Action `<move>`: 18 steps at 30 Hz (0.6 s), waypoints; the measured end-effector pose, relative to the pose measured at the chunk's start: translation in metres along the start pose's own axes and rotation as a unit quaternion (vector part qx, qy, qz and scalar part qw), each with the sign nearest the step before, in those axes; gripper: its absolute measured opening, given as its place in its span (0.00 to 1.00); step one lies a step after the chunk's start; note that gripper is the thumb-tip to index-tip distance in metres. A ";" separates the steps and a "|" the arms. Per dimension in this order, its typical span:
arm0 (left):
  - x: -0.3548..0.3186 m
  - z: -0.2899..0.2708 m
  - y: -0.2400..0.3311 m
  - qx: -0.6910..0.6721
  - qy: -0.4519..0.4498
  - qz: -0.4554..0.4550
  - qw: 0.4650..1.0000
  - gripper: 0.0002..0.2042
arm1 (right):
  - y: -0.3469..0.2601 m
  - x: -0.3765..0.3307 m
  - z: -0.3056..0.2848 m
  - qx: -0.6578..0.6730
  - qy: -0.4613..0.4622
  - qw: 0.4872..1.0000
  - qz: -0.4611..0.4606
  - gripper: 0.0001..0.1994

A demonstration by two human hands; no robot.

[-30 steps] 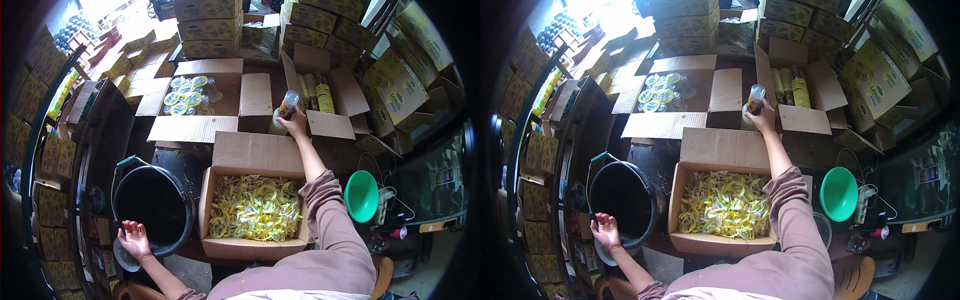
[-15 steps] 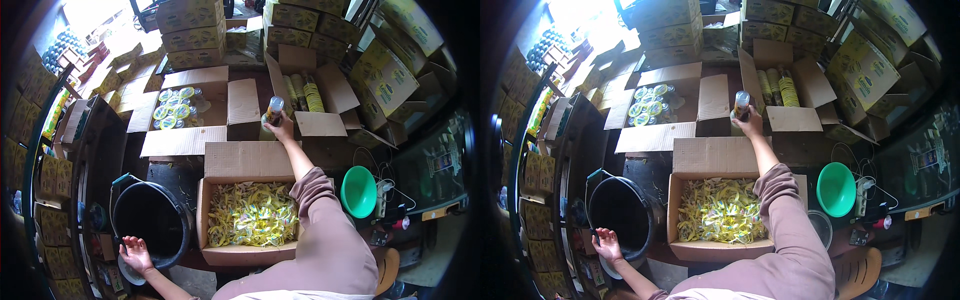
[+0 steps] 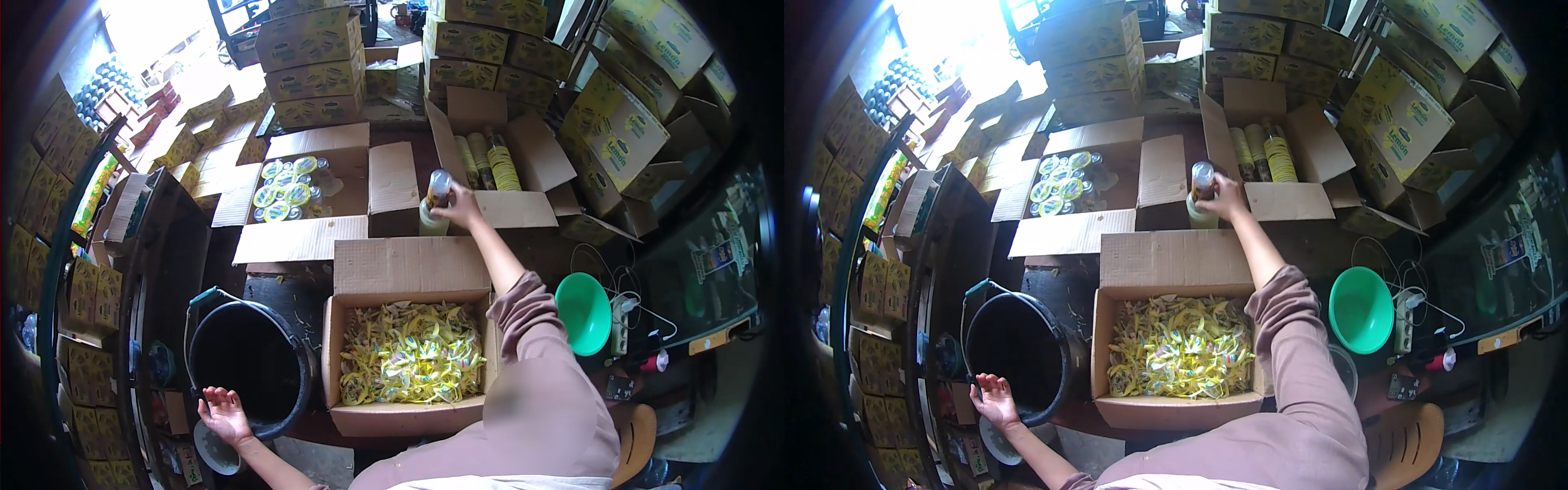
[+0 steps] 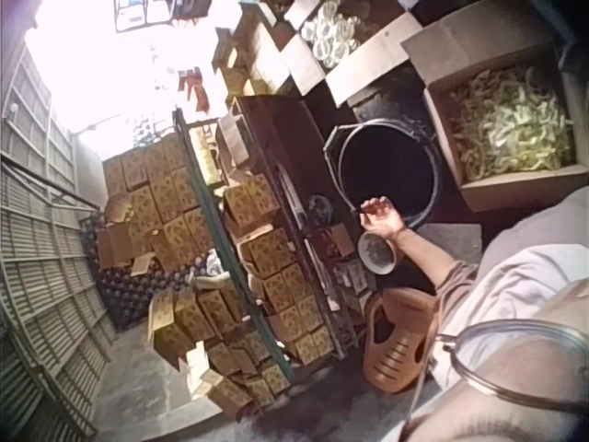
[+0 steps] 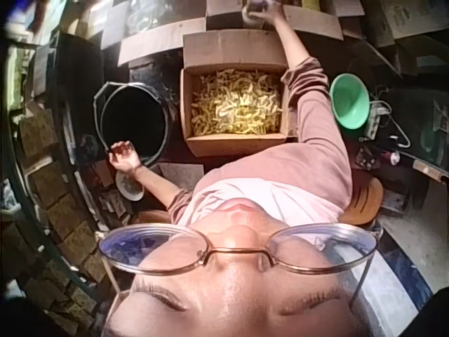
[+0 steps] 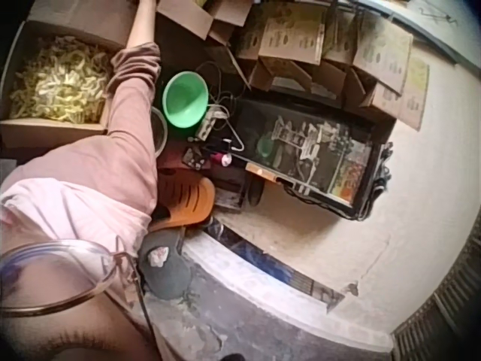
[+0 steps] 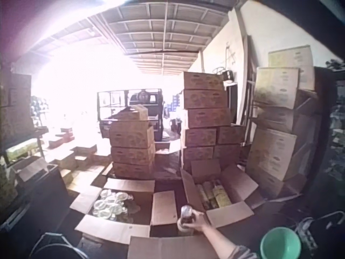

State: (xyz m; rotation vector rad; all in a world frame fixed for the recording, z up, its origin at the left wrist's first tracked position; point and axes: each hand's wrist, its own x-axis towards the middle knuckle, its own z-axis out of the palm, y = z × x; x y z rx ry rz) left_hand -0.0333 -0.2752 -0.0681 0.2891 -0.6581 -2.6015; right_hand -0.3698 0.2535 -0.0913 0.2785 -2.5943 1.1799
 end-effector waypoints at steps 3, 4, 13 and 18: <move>-0.003 0.001 0.002 0.014 0.023 0.008 1.000 0.12 | 0.027 -0.019 0.024 -0.033 0.012 0.999 0.005 0.41; -0.003 0.002 0.002 0.020 0.046 0.011 0.999 0.11 | 0.030 -0.023 0.030 -0.044 0.026 0.998 0.022 0.44; -0.003 0.003 0.002 0.039 0.067 0.021 0.997 0.11 | 0.051 -0.029 0.053 0.104 0.035 0.990 0.088 0.48; -0.003 -0.003 0.007 0.056 0.043 0.016 0.997 0.13 | 0.004 -0.015 0.022 0.088 0.085 0.992 0.022 0.41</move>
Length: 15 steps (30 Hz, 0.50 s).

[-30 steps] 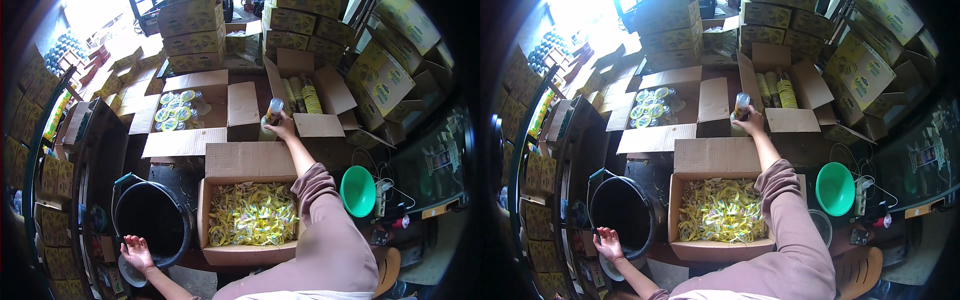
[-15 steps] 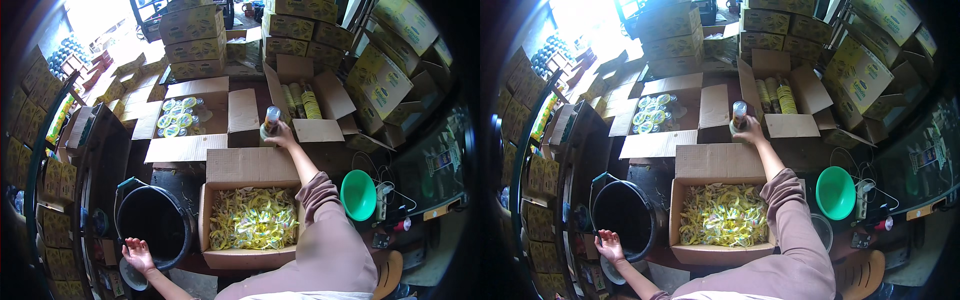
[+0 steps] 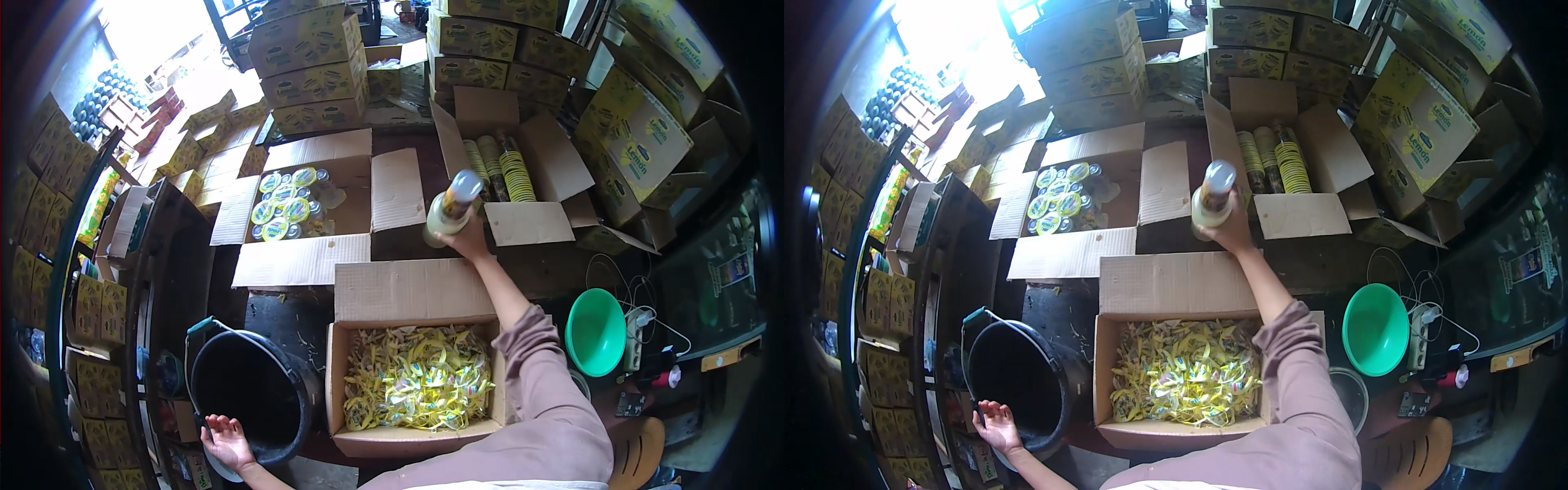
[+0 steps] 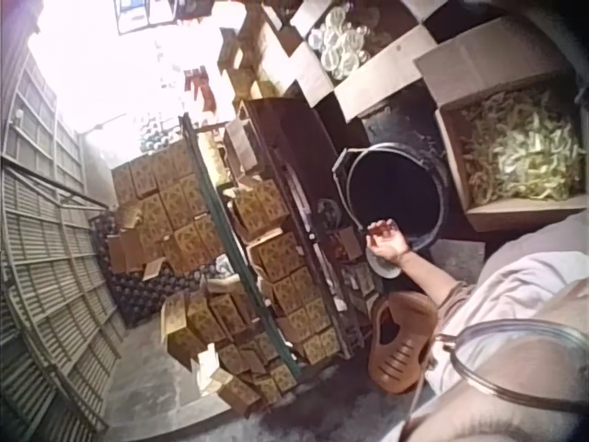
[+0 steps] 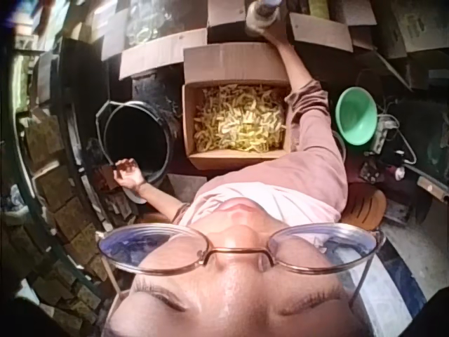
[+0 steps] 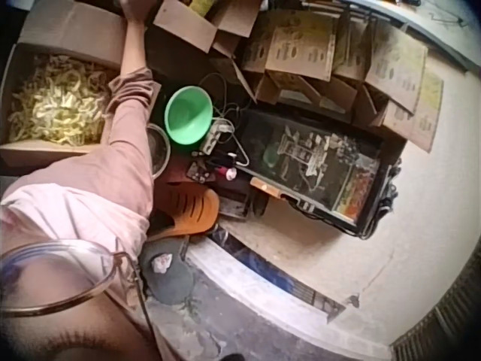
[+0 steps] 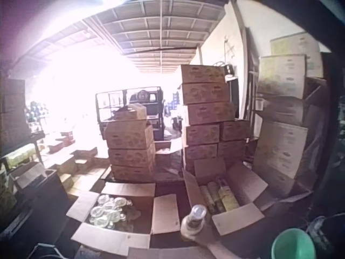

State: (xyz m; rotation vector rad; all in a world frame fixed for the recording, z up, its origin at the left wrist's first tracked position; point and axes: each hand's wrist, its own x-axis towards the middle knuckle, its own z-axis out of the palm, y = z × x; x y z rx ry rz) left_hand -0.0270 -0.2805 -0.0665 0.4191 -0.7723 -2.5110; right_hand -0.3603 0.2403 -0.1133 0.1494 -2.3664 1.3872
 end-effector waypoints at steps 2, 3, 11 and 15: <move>0.001 0.001 -0.002 0.000 0.000 -0.005 1.000 0.13 | -0.018 0.013 -0.023 0.030 0.063 0.995 -0.075 0.39; 0.001 0.002 -0.002 -0.004 -0.007 -0.006 1.000 0.13 | -0.023 0.024 -0.037 0.018 0.079 0.994 -0.077 0.39; -0.003 0.006 0.004 -0.059 -0.043 -0.028 0.997 0.19 | -0.023 0.130 -0.145 0.087 0.031 0.996 0.018 0.27; 0.001 0.022 -0.003 -0.102 -0.116 -0.057 0.986 0.15 | 0.089 0.176 -0.150 -0.052 0.151 0.972 0.172 0.36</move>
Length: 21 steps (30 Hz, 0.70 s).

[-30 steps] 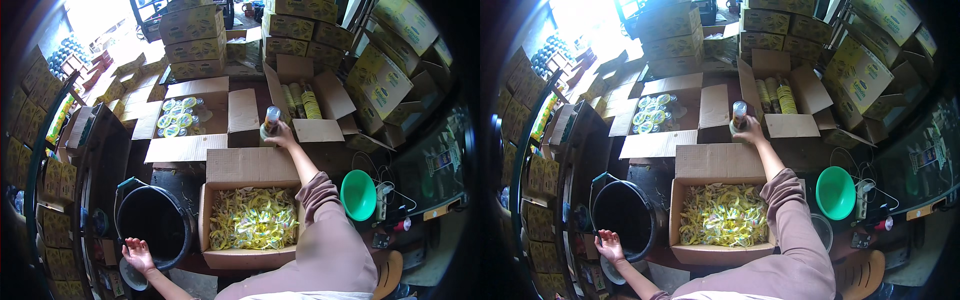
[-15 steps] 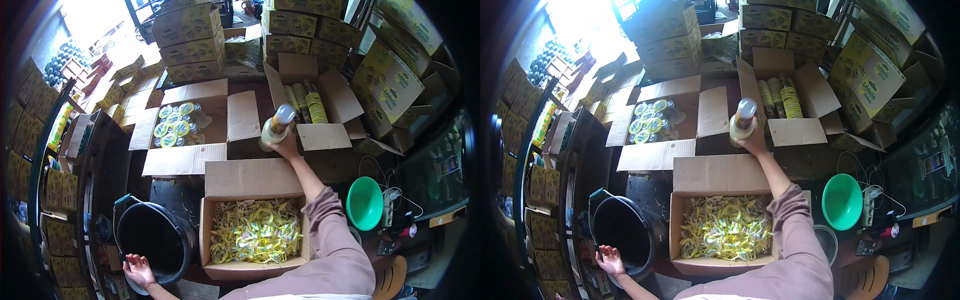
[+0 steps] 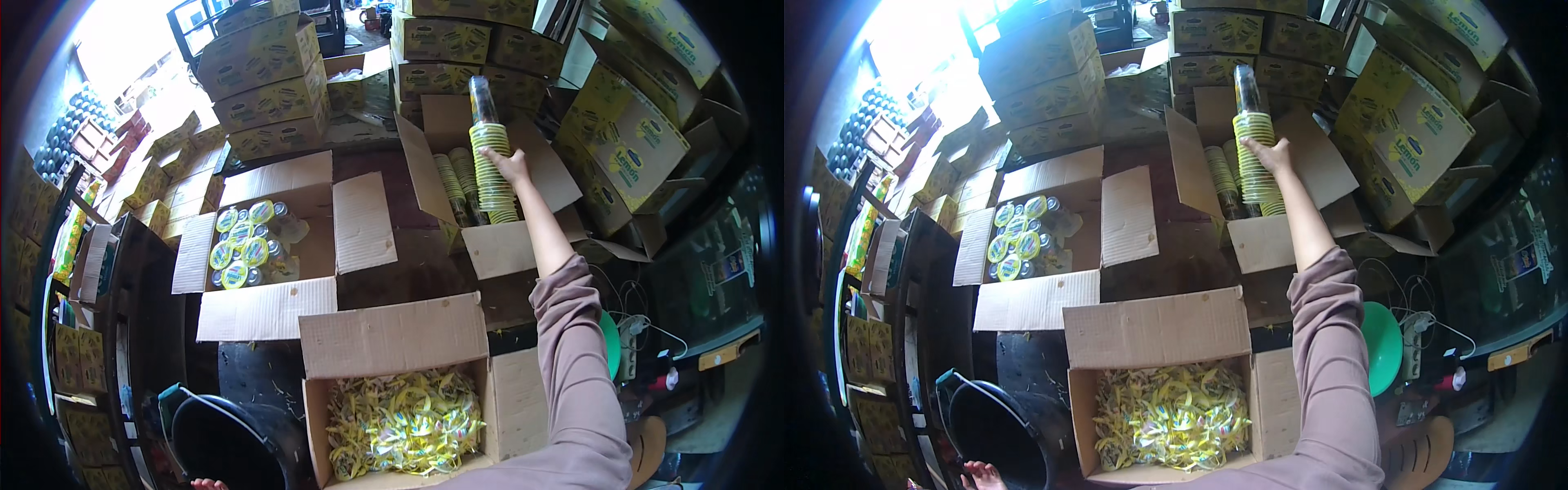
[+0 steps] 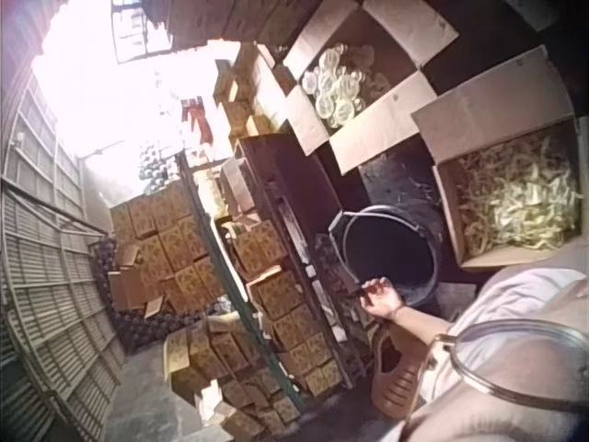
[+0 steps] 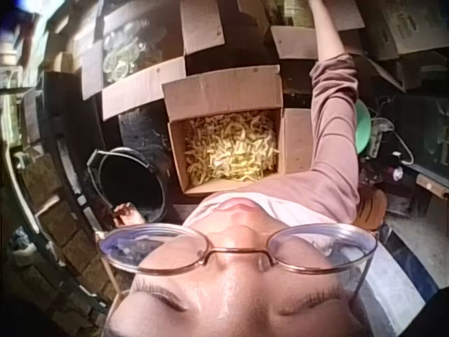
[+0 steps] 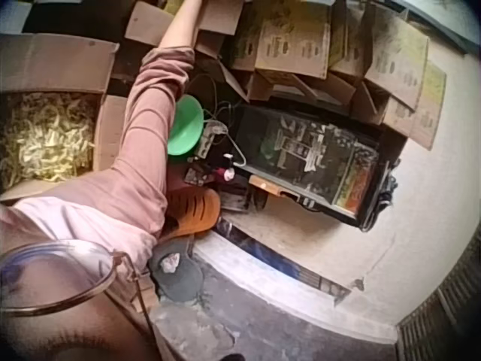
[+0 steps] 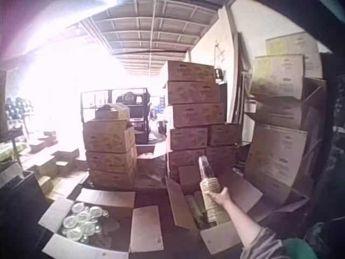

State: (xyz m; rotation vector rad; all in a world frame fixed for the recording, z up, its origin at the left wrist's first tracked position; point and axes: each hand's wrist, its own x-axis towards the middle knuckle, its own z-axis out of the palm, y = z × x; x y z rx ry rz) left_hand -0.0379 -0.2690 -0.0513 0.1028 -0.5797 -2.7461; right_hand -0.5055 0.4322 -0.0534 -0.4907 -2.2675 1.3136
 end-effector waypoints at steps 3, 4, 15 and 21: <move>0.000 -0.018 0.011 0.028 -0.013 0.003 1.000 0.16 | 0.041 0.022 0.027 -0.151 0.054 0.986 0.049 0.38; -0.002 -0.026 0.016 0.026 -0.011 -0.001 1.000 0.17 | 0.049 0.021 0.039 -0.219 0.054 0.971 0.080 0.36; -0.001 -0.017 0.010 0.145 0.027 -0.017 0.989 0.18 | 0.044 -0.023 0.080 -0.427 0.009 0.897 0.112 0.35; -0.001 -0.012 0.000 0.299 0.172 -0.027 0.938 0.17 | 0.028 -0.022 0.081 -0.380 0.156 0.910 -0.058 0.25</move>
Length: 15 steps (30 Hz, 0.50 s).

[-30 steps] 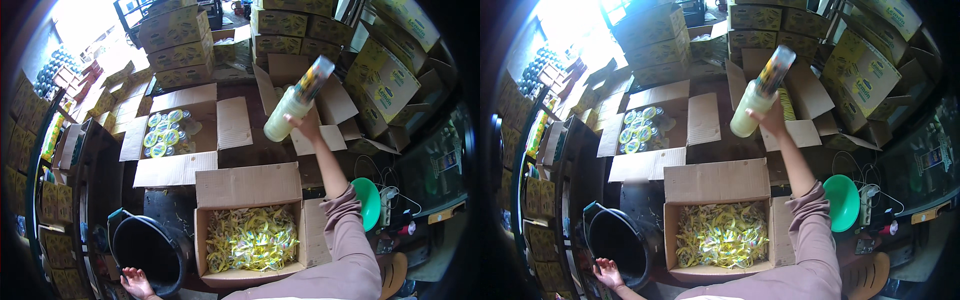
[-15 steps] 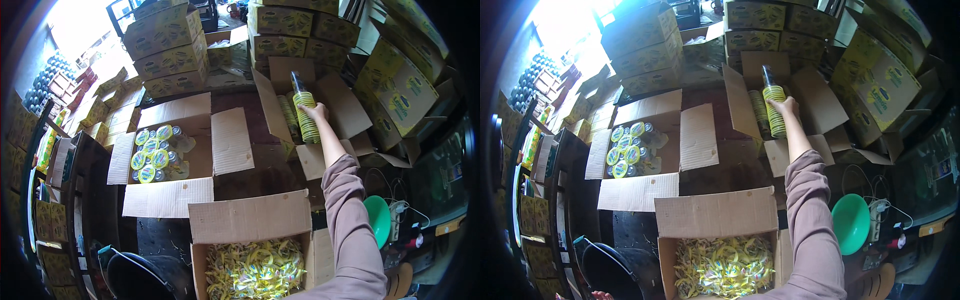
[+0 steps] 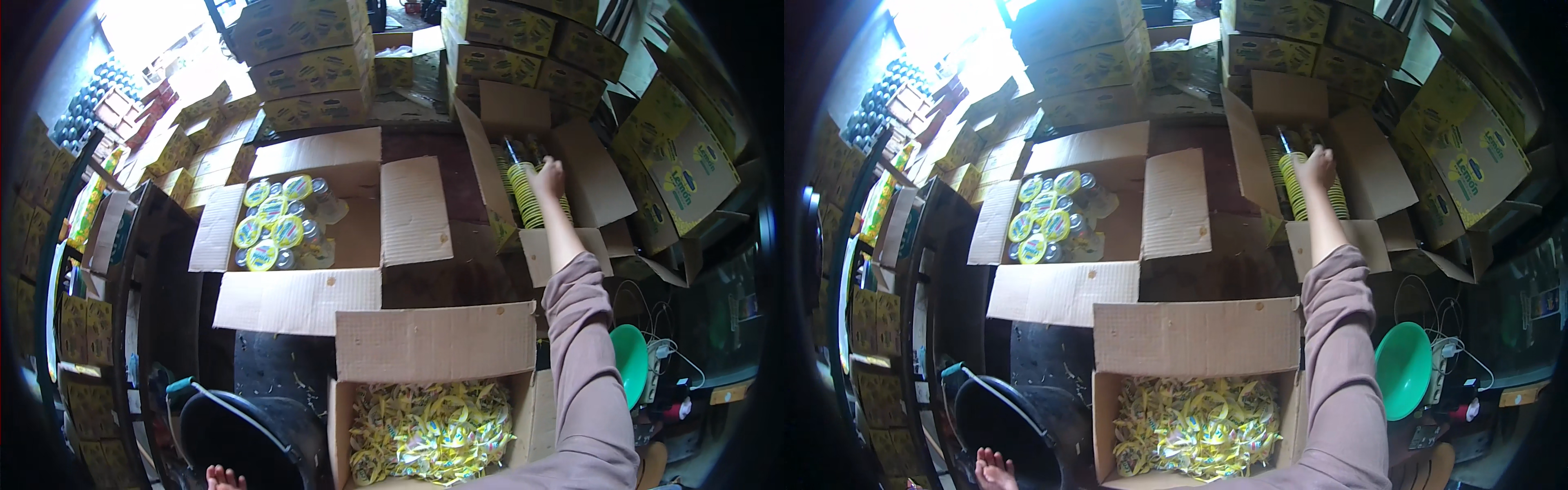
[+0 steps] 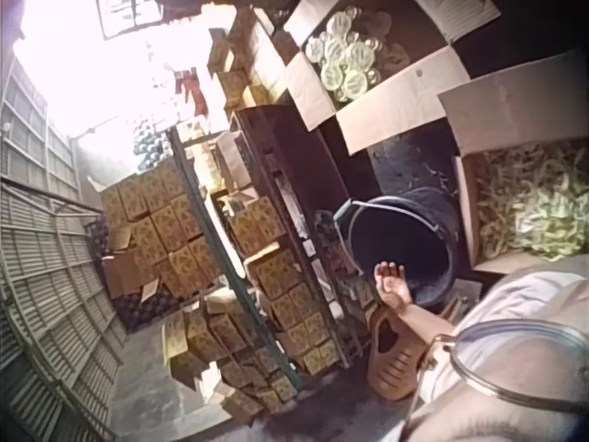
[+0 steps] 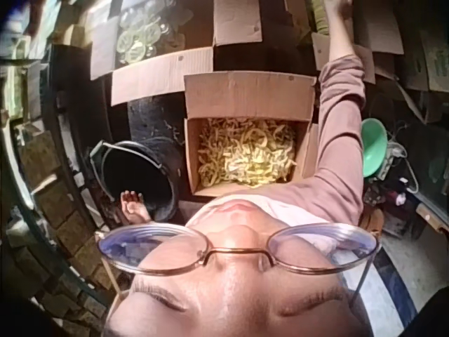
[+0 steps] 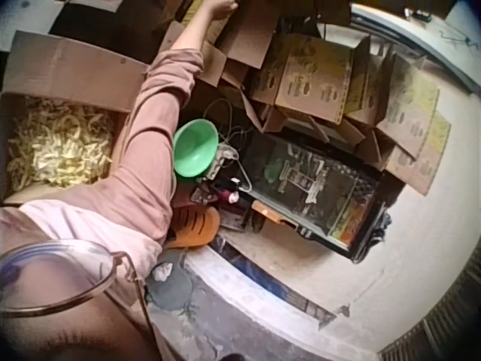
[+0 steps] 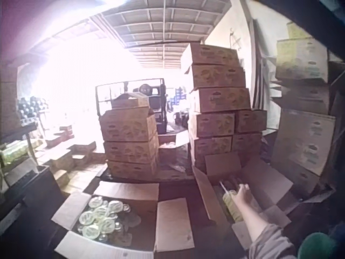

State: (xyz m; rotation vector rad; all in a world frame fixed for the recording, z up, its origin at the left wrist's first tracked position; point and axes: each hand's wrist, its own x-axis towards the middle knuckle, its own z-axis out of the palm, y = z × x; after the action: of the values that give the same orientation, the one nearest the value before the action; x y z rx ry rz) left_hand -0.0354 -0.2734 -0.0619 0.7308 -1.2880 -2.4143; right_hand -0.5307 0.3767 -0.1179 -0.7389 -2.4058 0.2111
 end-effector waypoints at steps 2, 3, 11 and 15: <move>0.001 0.027 -0.006 0.101 0.060 0.013 0.993 0.16 | -0.028 0.014 -0.019 0.123 0.122 0.983 -0.061 0.19; -0.001 0.037 -0.008 0.134 0.038 0.021 0.990 0.15 | -0.052 0.016 -0.034 0.186 0.182 0.959 -0.110 0.16; -0.006 0.053 -0.016 0.386 -0.013 0.026 0.922 0.17 | -0.254 -0.086 -0.087 0.421 -0.005 0.826 -0.375 0.13; -0.009 0.054 -0.015 0.377 -0.028 0.053 0.924 0.18 | -0.305 -0.184 -0.038 0.117 -0.334 0.853 -0.382 0.34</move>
State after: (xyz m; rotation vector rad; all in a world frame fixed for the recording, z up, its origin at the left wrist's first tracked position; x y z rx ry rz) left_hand -0.0589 -0.2243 -0.0473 0.7380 -2.2463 -1.8213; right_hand -0.5263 0.0199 -0.0842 0.5314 -3.0224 0.4713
